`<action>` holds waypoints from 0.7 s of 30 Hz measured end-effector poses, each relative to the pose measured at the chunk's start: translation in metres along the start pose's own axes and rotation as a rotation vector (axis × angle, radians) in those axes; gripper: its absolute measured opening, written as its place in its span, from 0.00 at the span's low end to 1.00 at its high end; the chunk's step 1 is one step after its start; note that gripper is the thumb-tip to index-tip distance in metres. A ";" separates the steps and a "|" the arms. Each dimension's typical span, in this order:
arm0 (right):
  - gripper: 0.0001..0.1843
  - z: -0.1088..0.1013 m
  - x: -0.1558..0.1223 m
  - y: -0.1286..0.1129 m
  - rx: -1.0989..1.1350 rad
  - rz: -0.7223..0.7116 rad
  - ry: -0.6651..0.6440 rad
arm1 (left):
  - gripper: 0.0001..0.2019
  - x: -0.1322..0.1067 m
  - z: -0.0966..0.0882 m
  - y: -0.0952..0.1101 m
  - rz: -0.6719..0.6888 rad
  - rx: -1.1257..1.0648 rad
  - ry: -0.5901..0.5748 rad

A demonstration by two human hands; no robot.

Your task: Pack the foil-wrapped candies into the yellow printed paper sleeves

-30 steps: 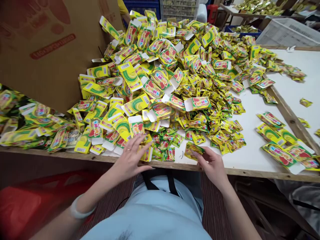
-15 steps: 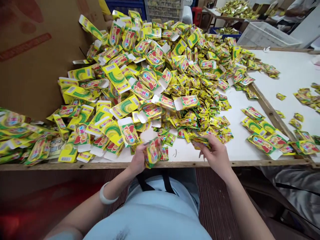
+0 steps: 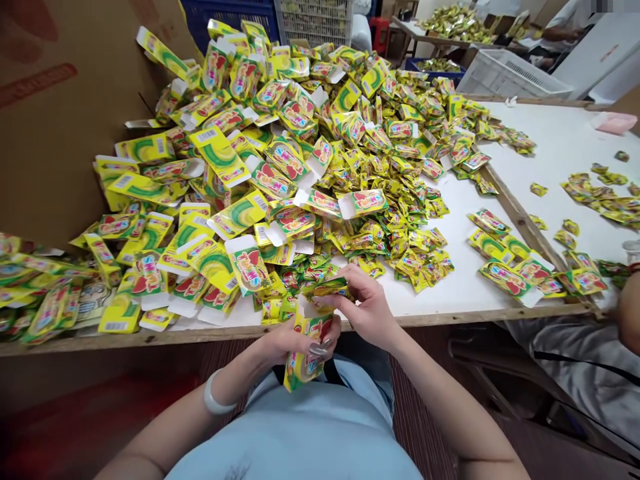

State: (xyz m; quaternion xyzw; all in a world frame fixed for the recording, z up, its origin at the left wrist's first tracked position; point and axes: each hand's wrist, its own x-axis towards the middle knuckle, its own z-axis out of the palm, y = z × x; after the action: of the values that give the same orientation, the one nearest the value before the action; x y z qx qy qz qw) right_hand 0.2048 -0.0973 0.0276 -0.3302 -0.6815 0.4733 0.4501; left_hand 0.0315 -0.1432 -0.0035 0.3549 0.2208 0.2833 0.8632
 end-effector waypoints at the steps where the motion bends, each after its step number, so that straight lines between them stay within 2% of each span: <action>1: 0.06 -0.003 -0.001 -0.002 -0.044 -0.002 -0.066 | 0.23 0.000 -0.001 0.000 -0.010 0.011 -0.017; 6: 0.05 -0.017 -0.008 -0.017 -0.205 0.072 -0.457 | 0.27 0.001 0.003 -0.004 -0.034 0.083 -0.035; 10: 0.10 -0.022 -0.008 -0.035 -0.406 0.130 -0.606 | 0.27 0.003 0.003 -0.012 -0.048 0.180 0.028; 12: 0.11 -0.025 -0.009 -0.042 -0.397 0.125 -0.683 | 0.25 0.003 0.001 -0.015 -0.057 0.209 -0.002; 14: 0.10 -0.030 -0.013 -0.041 -0.302 0.127 -0.671 | 0.23 0.001 -0.001 -0.015 -0.075 0.189 -0.093; 18: 0.07 -0.033 -0.031 -0.024 -0.182 0.069 -0.489 | 0.22 0.002 0.002 -0.015 -0.124 0.120 -0.263; 21: 0.12 -0.032 -0.040 -0.018 -0.073 0.000 -0.537 | 0.24 0.007 0.007 -0.015 -0.140 0.075 -0.299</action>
State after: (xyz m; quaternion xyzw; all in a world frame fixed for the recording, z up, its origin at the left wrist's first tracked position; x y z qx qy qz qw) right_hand 0.2486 -0.1273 0.0369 -0.2089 -0.7931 0.5189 0.2409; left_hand 0.0453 -0.1513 -0.0118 0.4086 0.1245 0.1581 0.8903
